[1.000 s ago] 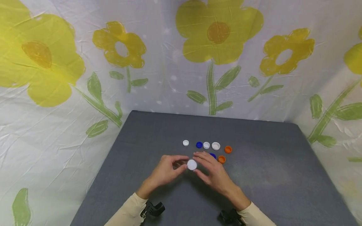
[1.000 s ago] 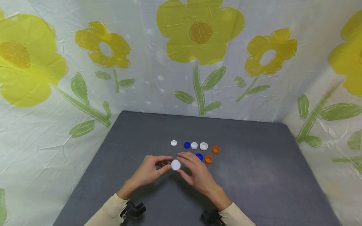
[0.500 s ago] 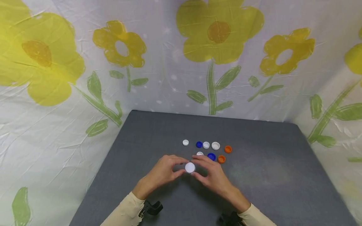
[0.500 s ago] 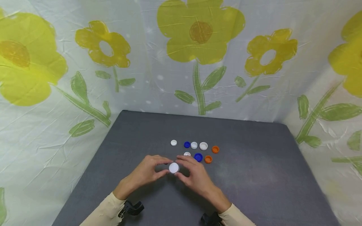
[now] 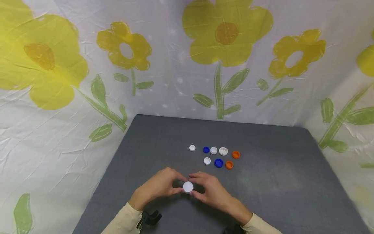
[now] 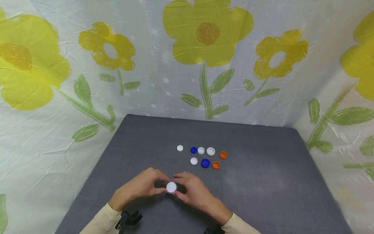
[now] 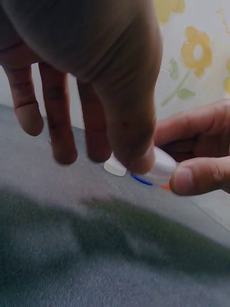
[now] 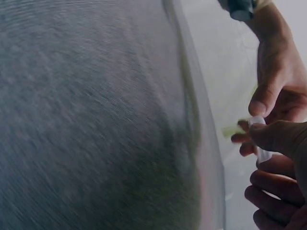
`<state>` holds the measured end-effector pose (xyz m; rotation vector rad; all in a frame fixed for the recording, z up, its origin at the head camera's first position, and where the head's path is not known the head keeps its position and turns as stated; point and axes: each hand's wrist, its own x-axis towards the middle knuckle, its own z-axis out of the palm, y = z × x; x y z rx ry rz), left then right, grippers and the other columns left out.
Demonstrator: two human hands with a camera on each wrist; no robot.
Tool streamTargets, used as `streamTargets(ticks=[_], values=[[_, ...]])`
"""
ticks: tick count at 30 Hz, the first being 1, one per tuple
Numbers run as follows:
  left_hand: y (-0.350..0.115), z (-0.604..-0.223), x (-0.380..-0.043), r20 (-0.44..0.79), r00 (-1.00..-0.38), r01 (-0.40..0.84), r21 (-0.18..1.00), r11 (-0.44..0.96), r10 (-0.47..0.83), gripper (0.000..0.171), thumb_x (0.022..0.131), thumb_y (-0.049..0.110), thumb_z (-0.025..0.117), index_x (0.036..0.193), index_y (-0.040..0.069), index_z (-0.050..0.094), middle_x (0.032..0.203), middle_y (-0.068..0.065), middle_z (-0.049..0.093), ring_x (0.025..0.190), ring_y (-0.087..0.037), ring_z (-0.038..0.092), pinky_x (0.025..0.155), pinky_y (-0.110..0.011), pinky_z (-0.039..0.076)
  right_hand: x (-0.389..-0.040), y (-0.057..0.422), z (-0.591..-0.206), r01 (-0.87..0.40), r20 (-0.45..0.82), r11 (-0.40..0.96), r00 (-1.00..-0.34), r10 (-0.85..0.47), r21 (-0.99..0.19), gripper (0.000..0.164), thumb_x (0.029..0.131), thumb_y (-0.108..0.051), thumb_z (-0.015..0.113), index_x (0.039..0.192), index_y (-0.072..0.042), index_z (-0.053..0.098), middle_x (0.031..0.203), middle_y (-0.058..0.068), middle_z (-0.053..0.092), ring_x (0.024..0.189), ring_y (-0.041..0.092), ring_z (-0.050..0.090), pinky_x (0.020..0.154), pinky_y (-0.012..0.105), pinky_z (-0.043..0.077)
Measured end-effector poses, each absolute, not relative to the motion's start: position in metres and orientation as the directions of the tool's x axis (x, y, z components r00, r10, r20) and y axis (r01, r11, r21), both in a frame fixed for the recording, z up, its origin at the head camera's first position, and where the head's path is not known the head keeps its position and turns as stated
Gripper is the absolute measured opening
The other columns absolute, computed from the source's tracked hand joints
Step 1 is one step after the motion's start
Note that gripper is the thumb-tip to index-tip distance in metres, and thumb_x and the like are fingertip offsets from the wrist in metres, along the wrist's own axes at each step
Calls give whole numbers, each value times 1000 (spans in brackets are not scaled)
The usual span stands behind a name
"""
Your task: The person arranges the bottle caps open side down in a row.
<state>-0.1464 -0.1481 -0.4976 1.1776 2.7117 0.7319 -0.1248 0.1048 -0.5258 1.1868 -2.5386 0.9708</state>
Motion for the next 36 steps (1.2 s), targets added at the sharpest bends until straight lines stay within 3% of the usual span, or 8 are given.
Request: streamTargets(ticks=[10,18,26,36], values=[[-147,-505,-135,26,-676,678,413,608,736,16,84,20,95,97,18,85,86,12,79,69,0,56,67,-22,50,-117,94,-535,-766,313,501,-629,-711,-403,35,88,-19,92,119,-8,82,132,9,77,122,24,73,103,40,59],[-143,-513,-125,-31,-687,676,339,654,726,23,82,19,97,103,21,87,90,11,81,74,1,64,70,-29,56,-112,88,-543,-766,243,539,-631,-737,-351,37,88,-23,91,122,-13,83,135,6,75,127,25,71,110,41,56],[-137,-511,-113,-18,-711,689,185,701,703,19,80,23,98,90,22,82,79,7,76,72,-11,71,65,-35,57,-110,85,-545,-720,159,599,-676,-720,-350,39,90,-29,90,126,-16,83,141,6,73,134,26,68,117,43,51],[-131,-511,-103,51,-724,690,49,722,688,27,73,19,100,76,19,73,75,2,72,70,-20,71,63,-38,57,-109,84,-542,-754,188,589,-649,-737,-291,37,87,-28,92,120,-12,85,144,13,71,138,31,67,120,44,48]])
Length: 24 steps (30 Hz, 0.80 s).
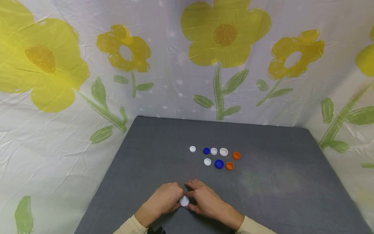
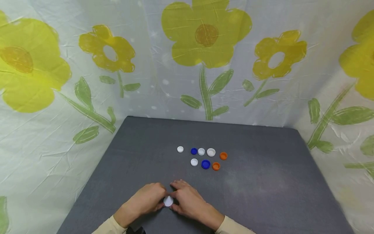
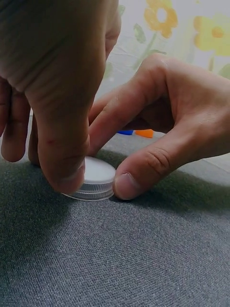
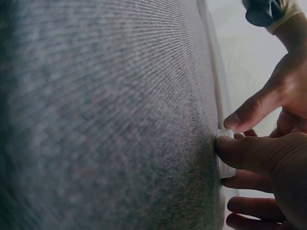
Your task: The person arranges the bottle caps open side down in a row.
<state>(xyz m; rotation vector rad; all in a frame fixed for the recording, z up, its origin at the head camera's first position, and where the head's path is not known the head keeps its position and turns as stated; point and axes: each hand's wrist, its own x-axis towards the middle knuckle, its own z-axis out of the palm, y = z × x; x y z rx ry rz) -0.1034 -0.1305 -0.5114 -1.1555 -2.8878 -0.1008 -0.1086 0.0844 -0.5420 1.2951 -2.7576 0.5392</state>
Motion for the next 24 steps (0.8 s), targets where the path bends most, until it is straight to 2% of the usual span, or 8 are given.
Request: streamTargets(ticks=[6,12,17,24], values=[[-131,-510,-106,18,-731,681,95,726,683,26,73,19,99,77,18,74,75,1,71,69,-20,70,62,-39,57,-110,86,-542,-765,187,582,-637,-748,-277,40,88,-32,91,122,-12,83,145,14,71,138,31,67,121,44,48],[-133,-499,-117,-33,-765,635,134,761,643,25,77,23,97,80,15,74,75,0,67,68,-21,66,63,-41,56,-118,91,-534,-734,158,608,-668,-727,-303,42,92,-34,88,125,-8,80,147,14,70,141,32,65,123,47,46],[-135,-492,-126,21,-759,647,137,750,650,27,78,26,97,81,13,74,73,0,66,69,-23,66,64,-43,55,-128,100,-525,-721,189,624,-687,-702,-302,45,93,-30,87,129,-4,78,148,16,69,142,34,64,121,49,48],[-130,-487,-144,89,-766,642,82,762,636,31,82,34,96,86,12,75,78,-1,70,73,-23,70,67,-43,59,-145,116,-515,-690,243,661,-723,-646,-295,47,92,-29,89,130,-3,78,147,18,69,142,36,63,119,51,49]])
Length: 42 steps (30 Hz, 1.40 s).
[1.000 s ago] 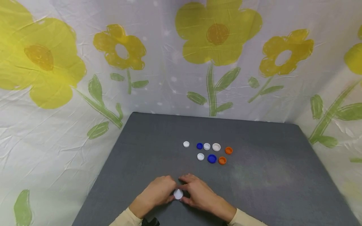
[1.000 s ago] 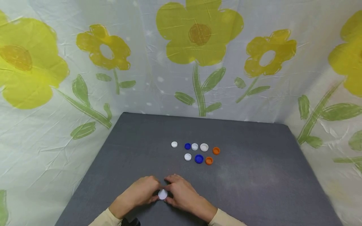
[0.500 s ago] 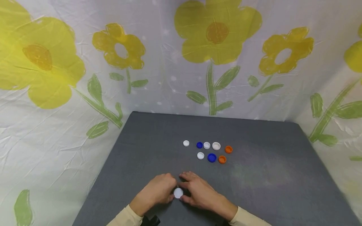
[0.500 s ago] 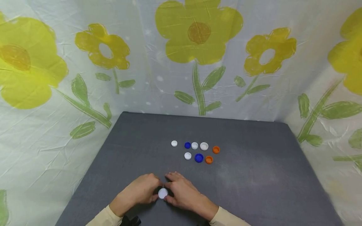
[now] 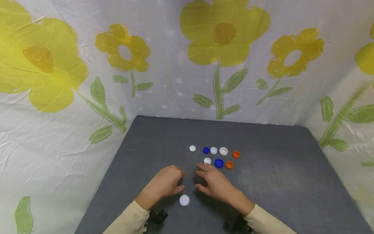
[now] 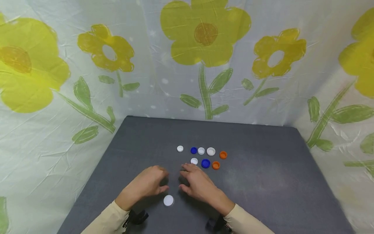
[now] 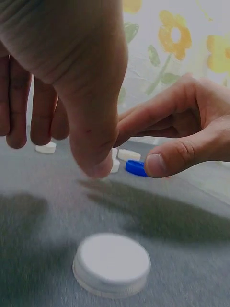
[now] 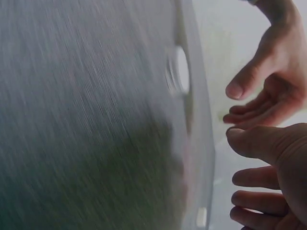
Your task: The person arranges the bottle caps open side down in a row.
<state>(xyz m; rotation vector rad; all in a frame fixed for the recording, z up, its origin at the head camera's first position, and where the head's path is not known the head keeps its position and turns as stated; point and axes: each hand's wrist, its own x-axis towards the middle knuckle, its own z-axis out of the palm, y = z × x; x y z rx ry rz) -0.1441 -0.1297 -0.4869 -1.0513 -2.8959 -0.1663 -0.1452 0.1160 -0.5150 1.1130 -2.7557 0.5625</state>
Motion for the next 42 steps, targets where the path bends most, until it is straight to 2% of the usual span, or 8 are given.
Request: streamTargets(ticks=[7,13,18,25,29,36,42], values=[[-120,-483,-161,134,-746,662,39,749,652,35,86,40,94,96,10,78,87,-1,73,79,-23,72,72,-41,61,-164,133,-507,-656,285,696,-754,-592,-291,47,91,-25,90,128,0,78,146,20,69,139,42,65,116,54,51],[-111,-478,-175,159,-736,672,53,739,658,36,87,40,93,99,9,77,89,-2,73,81,-24,72,73,-42,61,-176,146,-503,-611,296,731,-790,-537,-304,48,90,-25,91,129,1,78,148,20,68,138,40,65,115,53,52],[-104,-478,-186,157,-731,678,64,732,664,38,88,39,92,105,8,77,93,-3,76,85,-25,75,77,-43,62,-183,151,-503,-608,306,737,-791,-530,-295,47,89,-22,92,127,1,78,145,23,69,135,41,66,113,54,53],[-95,-487,-203,143,-730,682,88,726,668,34,89,38,92,99,9,77,83,-1,73,75,-22,71,69,-41,59,-189,155,-505,-594,307,744,-801,-513,-306,47,88,-22,93,128,-2,78,145,23,69,133,39,69,111,52,55],[-88,-491,-210,141,-741,670,104,735,656,35,90,40,92,99,9,78,79,-2,72,71,-21,70,67,-40,59,-192,157,-507,-587,314,751,-805,-504,-301,46,87,-19,93,126,0,78,143,24,70,130,41,70,108,53,56],[-78,-499,-221,140,-745,666,94,740,652,33,92,40,90,99,9,79,82,-4,75,77,-24,74,71,-41,61,-197,158,-512,-601,341,745,-792,-506,-290,42,85,-13,94,120,3,79,138,27,72,125,44,71,106,55,57],[-69,-510,-228,157,-747,663,92,743,647,29,91,37,90,89,10,78,81,-4,76,77,-25,75,71,-42,61,-203,158,-520,-601,345,757,-789,-509,-258,39,85,-15,93,117,3,80,136,26,72,126,44,70,108,54,56]])
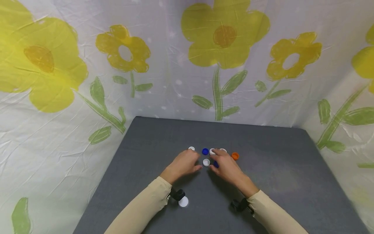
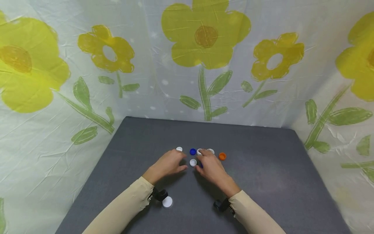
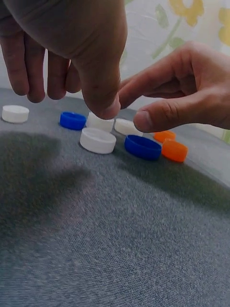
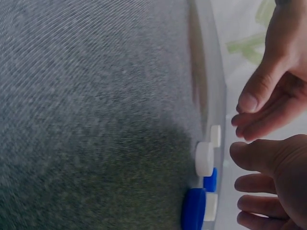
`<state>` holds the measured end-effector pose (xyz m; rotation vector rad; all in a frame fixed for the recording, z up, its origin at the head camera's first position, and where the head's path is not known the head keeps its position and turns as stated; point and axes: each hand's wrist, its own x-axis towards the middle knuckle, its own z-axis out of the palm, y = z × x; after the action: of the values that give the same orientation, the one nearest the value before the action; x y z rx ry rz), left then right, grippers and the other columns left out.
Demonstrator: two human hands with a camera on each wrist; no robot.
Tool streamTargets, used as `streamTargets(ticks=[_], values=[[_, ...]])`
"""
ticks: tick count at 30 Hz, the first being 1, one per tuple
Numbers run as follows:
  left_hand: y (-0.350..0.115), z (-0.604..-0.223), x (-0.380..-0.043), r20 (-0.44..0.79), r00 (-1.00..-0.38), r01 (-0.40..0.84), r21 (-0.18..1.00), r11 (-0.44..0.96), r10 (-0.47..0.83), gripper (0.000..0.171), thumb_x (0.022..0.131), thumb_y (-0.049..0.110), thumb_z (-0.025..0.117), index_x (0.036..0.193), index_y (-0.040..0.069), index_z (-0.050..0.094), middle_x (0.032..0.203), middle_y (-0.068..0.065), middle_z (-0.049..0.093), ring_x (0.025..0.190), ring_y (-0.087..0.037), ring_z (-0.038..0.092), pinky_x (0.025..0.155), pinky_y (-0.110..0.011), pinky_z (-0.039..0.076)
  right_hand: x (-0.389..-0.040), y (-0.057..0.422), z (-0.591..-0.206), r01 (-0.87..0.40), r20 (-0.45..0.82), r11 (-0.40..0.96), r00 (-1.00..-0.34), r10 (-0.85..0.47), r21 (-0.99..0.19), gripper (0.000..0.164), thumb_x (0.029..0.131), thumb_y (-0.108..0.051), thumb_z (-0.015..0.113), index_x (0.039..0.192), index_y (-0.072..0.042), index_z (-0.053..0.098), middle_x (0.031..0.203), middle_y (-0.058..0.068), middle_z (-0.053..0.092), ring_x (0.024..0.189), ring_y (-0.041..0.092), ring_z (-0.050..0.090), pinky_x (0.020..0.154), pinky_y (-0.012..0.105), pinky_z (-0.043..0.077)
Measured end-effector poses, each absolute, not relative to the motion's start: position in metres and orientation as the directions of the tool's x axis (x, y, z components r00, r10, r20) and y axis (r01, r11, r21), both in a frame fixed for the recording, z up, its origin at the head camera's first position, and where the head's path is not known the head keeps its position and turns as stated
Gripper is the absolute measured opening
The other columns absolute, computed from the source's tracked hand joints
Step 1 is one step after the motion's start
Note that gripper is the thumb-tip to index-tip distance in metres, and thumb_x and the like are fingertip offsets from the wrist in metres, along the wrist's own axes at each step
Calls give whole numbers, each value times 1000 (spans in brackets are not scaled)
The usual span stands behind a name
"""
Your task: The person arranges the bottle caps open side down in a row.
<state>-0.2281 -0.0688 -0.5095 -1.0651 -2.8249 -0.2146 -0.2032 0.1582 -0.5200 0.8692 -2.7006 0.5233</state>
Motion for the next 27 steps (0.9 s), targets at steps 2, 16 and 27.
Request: streamTargets(ticks=[2,16,27], values=[[-66,-513,-230,162,-750,658,82,748,642,29,91,36,90,86,11,77,82,-4,76,77,-26,75,70,-42,61,-205,158,-523,-604,349,757,-785,-511,-249,38,85,-14,93,115,4,80,135,26,73,125,44,70,109,55,55],[-50,-531,-242,100,-792,610,127,782,602,24,91,30,90,88,10,77,89,-8,80,84,-27,79,71,-45,63,-230,163,-561,-657,390,724,-735,-555,-208,24,85,-15,91,101,-1,80,130,24,73,125,42,69,112,58,52],[-43,-536,-241,117,-795,604,71,794,595,20,94,29,87,89,12,77,89,-8,79,85,-26,78,72,-45,63,-212,152,-544,-606,367,766,-777,-511,-216,19,83,-7,92,97,1,82,129,26,73,125,43,70,112,58,52]])
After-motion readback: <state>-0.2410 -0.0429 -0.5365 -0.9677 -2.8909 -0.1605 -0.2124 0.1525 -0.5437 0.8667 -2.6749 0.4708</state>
